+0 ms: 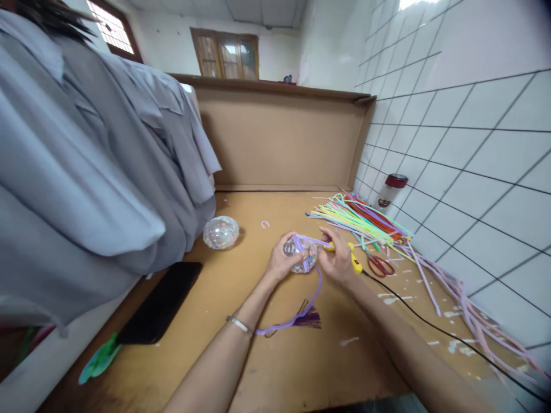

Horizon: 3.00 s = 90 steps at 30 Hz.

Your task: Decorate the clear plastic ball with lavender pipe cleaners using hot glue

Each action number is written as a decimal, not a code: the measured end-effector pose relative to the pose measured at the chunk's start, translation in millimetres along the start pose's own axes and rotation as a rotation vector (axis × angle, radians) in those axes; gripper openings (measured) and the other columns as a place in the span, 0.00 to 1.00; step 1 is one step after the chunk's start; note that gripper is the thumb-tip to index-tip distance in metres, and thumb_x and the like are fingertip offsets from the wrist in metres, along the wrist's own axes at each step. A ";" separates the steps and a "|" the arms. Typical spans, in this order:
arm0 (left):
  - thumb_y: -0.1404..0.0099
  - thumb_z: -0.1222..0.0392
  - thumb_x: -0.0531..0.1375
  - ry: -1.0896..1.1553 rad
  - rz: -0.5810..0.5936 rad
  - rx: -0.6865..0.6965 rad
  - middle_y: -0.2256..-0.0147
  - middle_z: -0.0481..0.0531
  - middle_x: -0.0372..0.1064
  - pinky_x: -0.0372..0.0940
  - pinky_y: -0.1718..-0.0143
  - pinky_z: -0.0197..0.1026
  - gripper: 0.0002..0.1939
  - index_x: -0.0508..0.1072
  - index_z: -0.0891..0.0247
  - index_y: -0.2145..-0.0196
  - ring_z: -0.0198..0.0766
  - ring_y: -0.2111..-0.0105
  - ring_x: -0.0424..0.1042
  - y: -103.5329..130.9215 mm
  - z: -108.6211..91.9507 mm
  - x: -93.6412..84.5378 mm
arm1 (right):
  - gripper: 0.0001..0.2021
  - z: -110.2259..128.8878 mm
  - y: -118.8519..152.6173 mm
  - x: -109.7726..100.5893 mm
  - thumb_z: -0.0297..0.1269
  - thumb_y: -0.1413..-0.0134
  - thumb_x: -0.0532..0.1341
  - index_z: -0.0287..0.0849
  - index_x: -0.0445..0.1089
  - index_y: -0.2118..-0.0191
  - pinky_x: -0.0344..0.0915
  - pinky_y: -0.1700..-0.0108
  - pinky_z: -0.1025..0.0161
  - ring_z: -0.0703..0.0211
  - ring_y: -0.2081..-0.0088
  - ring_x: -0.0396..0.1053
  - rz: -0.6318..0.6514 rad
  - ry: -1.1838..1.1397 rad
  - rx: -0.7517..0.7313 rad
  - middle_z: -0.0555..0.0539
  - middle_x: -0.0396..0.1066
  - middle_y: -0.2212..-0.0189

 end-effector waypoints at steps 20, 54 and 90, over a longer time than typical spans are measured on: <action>0.51 0.55 0.68 0.075 0.025 -0.029 0.54 0.55 0.75 0.68 0.48 0.44 0.31 0.69 0.64 0.49 0.46 0.54 0.75 -5.2 5.8 1.8 | 0.11 14.3 -1.3 8.5 0.32 0.38 0.55 0.46 0.76 0.61 0.72 0.60 0.57 0.56 0.64 0.74 -0.029 -0.248 0.017 0.45 0.77 0.65; 0.55 0.47 0.71 0.153 0.065 -0.056 0.56 0.56 0.75 0.68 0.49 0.44 0.38 0.69 0.66 0.49 0.46 0.55 0.74 -4.6 2.5 3.2 | 0.06 4.8 10.0 13.3 0.31 0.39 0.59 0.45 0.74 0.63 0.70 0.54 0.56 0.56 0.59 0.74 -0.008 -0.460 0.091 0.46 0.76 0.64; 0.55 0.37 0.70 0.165 0.057 -0.075 0.54 0.59 0.75 0.68 0.49 0.45 0.43 0.70 0.68 0.48 0.49 0.54 0.75 -4.7 9.3 1.8 | 0.09 17.3 14.5 13.8 0.28 0.39 0.55 0.45 0.71 0.60 0.69 0.56 0.53 0.53 0.58 0.72 0.058 -0.239 -0.185 0.43 0.76 0.59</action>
Point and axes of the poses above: each hand's wrist, its own y-axis away from the middle knuckle, its own x-axis out of the palm, z = x × y, the point moved 6 cm from there along -y, towards the middle knuckle
